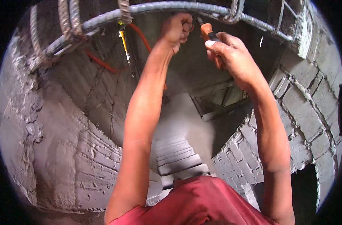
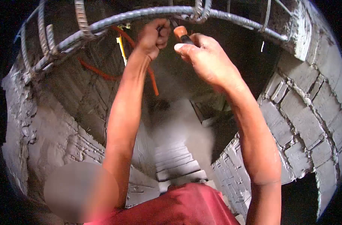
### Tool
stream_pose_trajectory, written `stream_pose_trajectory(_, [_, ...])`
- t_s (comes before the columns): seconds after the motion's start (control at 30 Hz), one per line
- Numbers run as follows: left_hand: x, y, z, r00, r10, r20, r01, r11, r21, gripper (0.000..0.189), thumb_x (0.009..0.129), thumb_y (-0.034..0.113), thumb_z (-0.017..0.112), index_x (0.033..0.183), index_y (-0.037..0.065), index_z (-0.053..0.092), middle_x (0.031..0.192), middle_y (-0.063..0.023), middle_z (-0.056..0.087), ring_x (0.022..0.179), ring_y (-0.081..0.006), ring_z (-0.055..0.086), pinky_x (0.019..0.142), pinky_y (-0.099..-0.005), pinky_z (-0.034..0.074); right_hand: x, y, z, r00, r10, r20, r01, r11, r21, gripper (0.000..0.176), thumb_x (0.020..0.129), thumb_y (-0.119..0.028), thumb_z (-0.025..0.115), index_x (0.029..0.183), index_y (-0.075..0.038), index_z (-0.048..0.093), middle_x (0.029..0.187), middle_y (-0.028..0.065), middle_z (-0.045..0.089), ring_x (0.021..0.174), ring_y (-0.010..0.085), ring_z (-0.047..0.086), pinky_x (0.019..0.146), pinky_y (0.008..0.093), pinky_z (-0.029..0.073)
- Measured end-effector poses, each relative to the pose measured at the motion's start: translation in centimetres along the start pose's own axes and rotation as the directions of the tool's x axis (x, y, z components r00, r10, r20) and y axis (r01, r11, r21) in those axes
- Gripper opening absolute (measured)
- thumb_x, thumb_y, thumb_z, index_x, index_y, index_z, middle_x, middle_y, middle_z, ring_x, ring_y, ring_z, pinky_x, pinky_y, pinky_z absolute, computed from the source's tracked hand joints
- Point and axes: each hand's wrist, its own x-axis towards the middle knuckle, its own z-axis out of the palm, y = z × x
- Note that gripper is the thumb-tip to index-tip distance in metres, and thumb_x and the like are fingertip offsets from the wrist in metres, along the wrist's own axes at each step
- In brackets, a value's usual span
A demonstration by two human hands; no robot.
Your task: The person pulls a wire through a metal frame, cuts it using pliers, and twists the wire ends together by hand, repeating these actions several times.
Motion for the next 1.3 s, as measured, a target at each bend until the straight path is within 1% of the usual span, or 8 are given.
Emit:
stream_pose_trajectory(0.07, [0.0,-0.1,0.2,0.997,0.009,-0.077,-0.007,0.999,0.031,0.021,0.093,0.02,0.046,0.072,0.018,0.05,0.06,0.0084,0.039,0.045,-0.0047,0.029,0.044,-0.0244,0.02,0.3,-0.2,0.4,0.992,0.117,-0.041,-0.121,0.986,-0.116,0.035,0.087,-0.031,0.062,0.091,0.004,0.061,0.076,0.0057,0.057,0.073,0.0137,0.051,0.069,0.031,0.043])
stream_pose_trajectory(0.1, [0.0,-0.5,-0.1,0.999,0.029,-0.04,-0.028,0.999,0.021,0.022,0.092,0.02,0.046,0.071,0.019,0.048,0.06,0.008,0.039,0.045,-0.0046,0.029,0.044,-0.0244,0.021,0.3,-0.1,0.7,0.997,0.058,-0.055,-0.064,0.989,-0.13,0.025,0.09,-0.029,0.063,0.089,-0.005,0.057,0.075,-0.0015,0.054,0.062,0.0071,0.045,0.056,0.0247,0.036])
stream_pose_trajectory(0.3, [0.2,-0.5,0.3,0.999,0.013,-0.03,-0.015,0.996,-0.085,0.029,0.089,0.019,0.044,0.061,0.018,0.04,0.054,0.0068,0.034,0.041,-0.0038,0.026,0.038,-0.0249,0.017,0.4,0.7,2.6,0.99,0.026,-0.141,-0.053,0.979,-0.195,0.025,0.088,-0.028,0.063,0.084,-0.004,0.056,0.071,-0.002,0.049,0.062,0.01,0.043,0.056,0.0287,0.035])
stream_pose_trajectory(0.73, [0.0,-0.7,0.2,0.999,0.015,-0.037,-0.018,0.994,-0.105,0.025,0.093,0.022,0.047,0.068,0.016,0.045,0.058,0.0059,0.039,0.044,-0.004,0.03,0.041,-0.024,0.02,0.2,-0.6,3.8,0.984,-0.044,-0.172,-0.012,0.951,-0.308,0.031,0.084,-0.031,0.063,0.08,-0.002,0.053,0.068,0.0035,0.052,0.064,0.0131,0.048,0.06,0.032,0.041])
stream_pose_trajectory(0.87, [0.5,-1.4,-0.5,0.999,0.041,0.027,-0.038,0.992,-0.12,0.024,0.093,0.022,0.047,0.07,0.016,0.047,0.059,0.0059,0.04,0.044,-0.0039,0.029,0.041,-0.0243,0.021,0.7,-1.6,3.6,0.986,0.034,-0.164,-0.085,0.945,-0.316,0.033,0.084,-0.033,0.062,0.079,-0.002,0.053,0.068,0.0046,0.054,0.065,0.0139,0.049,0.061,0.0332,0.042])
stream_pose_trajectory(1.07, [0.4,-1.7,-0.2,0.999,0.031,0.014,-0.028,0.986,-0.166,0.021,0.093,0.023,0.047,0.073,0.015,0.049,0.06,0.0051,0.04,0.046,-0.0047,0.031,0.043,-0.0244,0.022,0.3,-1.7,3.4,0.976,-0.075,-0.205,-0.031,0.883,-0.468,0.039,0.084,-0.035,0.06,0.081,0.003,0.052,0.068,0.0157,0.054,0.066,0.0294,0.054,0.068,0.0415,0.045])
stream_pose_trajectory(1.13, [0.1,-1.4,0.0,1.0,0.016,-0.022,-0.02,0.983,-0.183,0.021,0.092,0.024,0.048,0.073,0.014,0.049,0.06,0.0037,0.041,0.046,-0.0053,0.032,0.043,-0.0244,0.022,0.2,-2.1,3.4,0.967,-0.1,-0.233,-0.023,0.881,-0.473,0.038,0.085,-0.033,0.059,0.087,0.005,0.055,0.075,0.0253,0.059,0.075,0.0415,0.061,0.075,0.0471,0.047])
stream_pose_trajectory(1.3, [0.3,-1.5,-0.2,0.999,0.027,0.019,-0.022,0.977,-0.213,0.022,0.092,0.022,0.049,0.072,0.015,0.046,0.063,0.0029,0.044,0.045,-0.0062,0.033,0.043,-0.0237,0.022,-0.1,-1.6,4.4,0.93,-0.179,-0.321,-0.055,0.796,-0.603,0.037,0.087,-0.03,0.058,0.1,0.005,0.058,0.09,0.0302,0.064,0.092,0.0463,0.063,0.084,0.0502,0.05])
